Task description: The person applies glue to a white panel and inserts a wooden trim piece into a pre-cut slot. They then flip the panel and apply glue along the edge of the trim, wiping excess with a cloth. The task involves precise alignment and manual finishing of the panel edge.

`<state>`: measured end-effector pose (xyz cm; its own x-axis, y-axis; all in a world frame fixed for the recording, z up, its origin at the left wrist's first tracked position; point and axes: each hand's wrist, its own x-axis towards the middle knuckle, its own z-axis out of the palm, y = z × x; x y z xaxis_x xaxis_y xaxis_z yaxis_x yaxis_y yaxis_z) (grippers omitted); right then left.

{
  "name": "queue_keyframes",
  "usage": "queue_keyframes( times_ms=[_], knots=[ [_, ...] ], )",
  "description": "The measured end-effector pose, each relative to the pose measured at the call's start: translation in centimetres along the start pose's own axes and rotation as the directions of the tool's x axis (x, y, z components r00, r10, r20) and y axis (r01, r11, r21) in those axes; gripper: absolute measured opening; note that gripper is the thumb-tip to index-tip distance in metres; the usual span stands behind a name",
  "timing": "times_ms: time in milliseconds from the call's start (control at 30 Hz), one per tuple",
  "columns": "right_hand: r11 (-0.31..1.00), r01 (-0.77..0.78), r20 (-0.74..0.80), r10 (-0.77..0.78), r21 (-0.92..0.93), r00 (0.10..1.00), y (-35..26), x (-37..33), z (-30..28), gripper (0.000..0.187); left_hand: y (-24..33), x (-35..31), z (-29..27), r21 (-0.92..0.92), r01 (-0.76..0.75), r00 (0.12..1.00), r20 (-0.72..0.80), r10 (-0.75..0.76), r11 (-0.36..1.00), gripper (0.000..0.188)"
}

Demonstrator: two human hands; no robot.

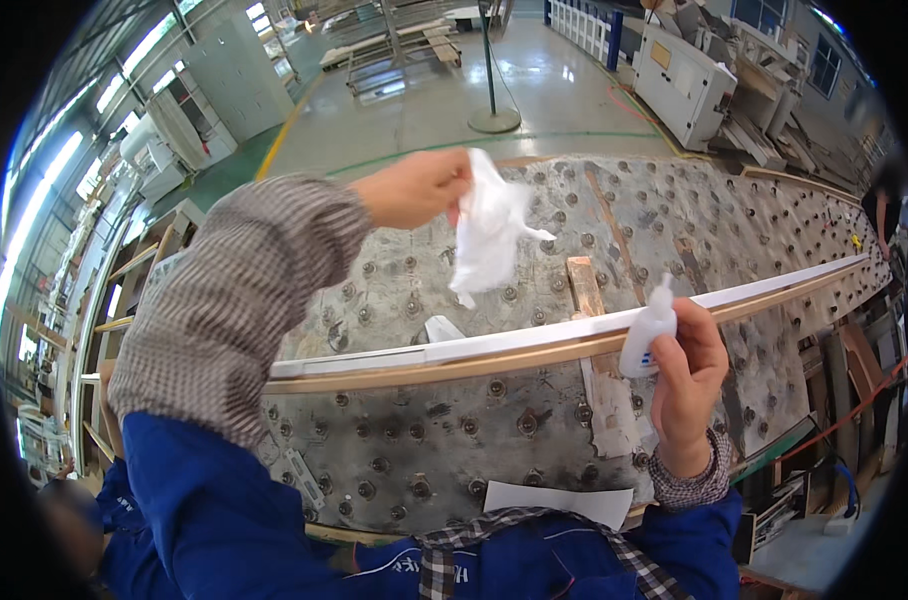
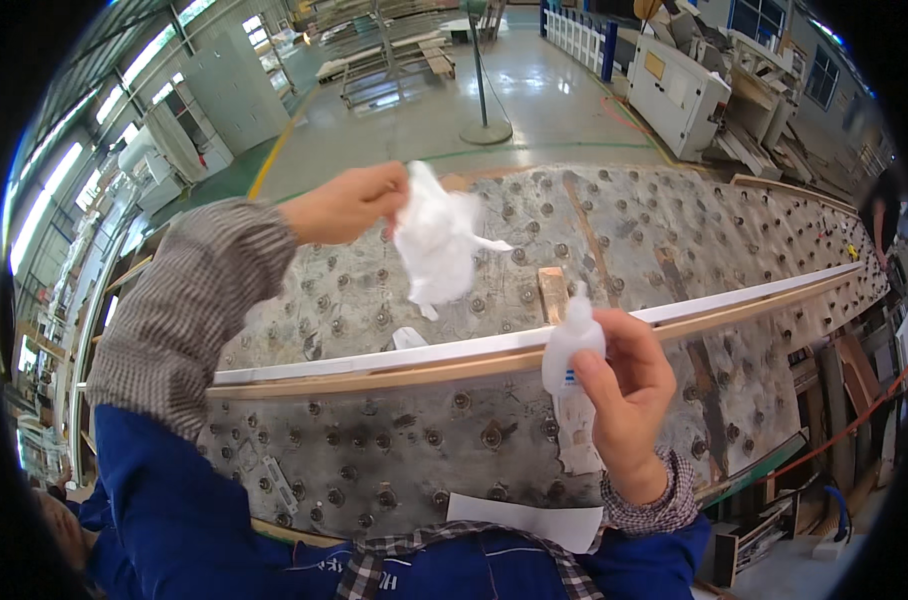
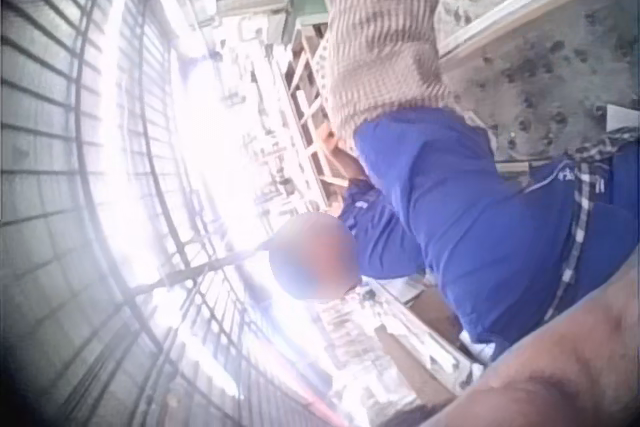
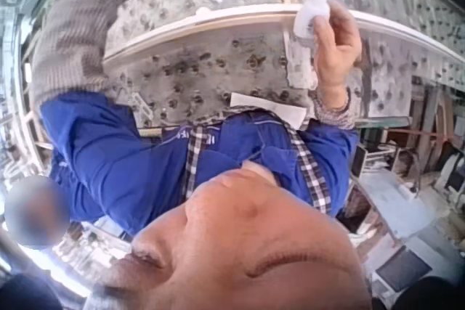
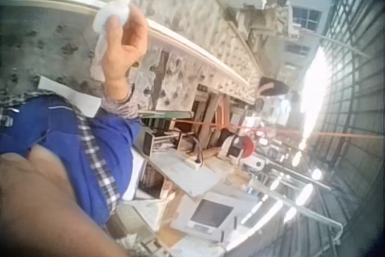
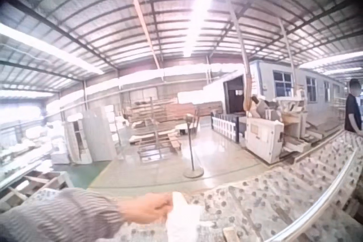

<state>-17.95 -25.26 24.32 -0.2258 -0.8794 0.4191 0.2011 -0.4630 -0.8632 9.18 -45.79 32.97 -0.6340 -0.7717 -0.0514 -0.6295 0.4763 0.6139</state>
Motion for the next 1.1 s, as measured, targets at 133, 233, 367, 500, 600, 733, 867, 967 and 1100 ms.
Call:
queue_keyframes(
  times_ms=[133, 233, 367, 500, 600, 733, 867, 967, 1100],
  knots=[
    [0.993, -0.12, 0.238, 0.114, 0.013, 0.965, -1.7, 0.2, 2.1, 0.033, 1.3, -7.8, -1.5, -0.15, -0.081, 0.936, -0.352, 0.023, 0.985, 0.012],
    [0.963, -0.063, 0.438, 0.177, -0.262, 0.881, -3.1, 0.7, 3.8, 0.031, 0.0, -12.5, -0.1, -0.049, -0.23, 0.783, -0.602, 0.155, 0.972, 0.016],
    [0.868, 0.253, 0.598, 0.062, -0.428, 0.799, -2.9, 1.8, 7.0, 0.023, 1.7, -17.1, 1.8, -0.622, -0.169, 0.743, -0.59, -0.315, 0.765, 0.018],
    [0.748, 0.418, 0.689, 0.073, -0.516, 0.721, -2.1, 2.7, 8.6, 0.027, 1.7, -17.8, 4.3, -0.654, -0.215, 0.691, -0.627, -0.36, 0.726, 0.019],
    [0.742, 0.39, 0.681, 0.122, -0.545, 0.722, -2.6, 2.8, 8.4, 0.026, 2.5, -17.3, 7.1, -0.505, -0.304, 0.609, -0.755, -0.243, 0.808, 0.017],
    [0.782, 0.291, 0.669, 0.205, -0.551, 0.714, -2.7, 3.4, 8.1, 0.025, 2.6, -17.4, 9.1, -0.384, -0.255, 0.589, -0.79, -0.173, 0.887, 0.016],
    [0.774, 0.348, 0.704, 0.171, -0.529, 0.689, -2.4, 3.7, 8.5, 0.024, 3.1, -17.5, 9.3, -0.314, -0.226, 0.602, -0.79, -0.121, 0.922, 0.019],
    [0.773, 0.326, 0.694, 0.197, -0.545, 0.692, -2.4, 3.9, 8.7, 0.023, 3.1, -17.6, 9.9, -0.376, -0.294, 0.629, -0.768, -0.118, 0.879, 0.021],
    [0.756, 0.295, 0.685, 0.263, -0.584, 0.679, -2.9, 4.2, 8.9, 0.023, 3.0, -17.3, 10.1, -0.45, -0.311, 0.642, -0.749, -0.164, 0.837, 0.023]
  ],
)
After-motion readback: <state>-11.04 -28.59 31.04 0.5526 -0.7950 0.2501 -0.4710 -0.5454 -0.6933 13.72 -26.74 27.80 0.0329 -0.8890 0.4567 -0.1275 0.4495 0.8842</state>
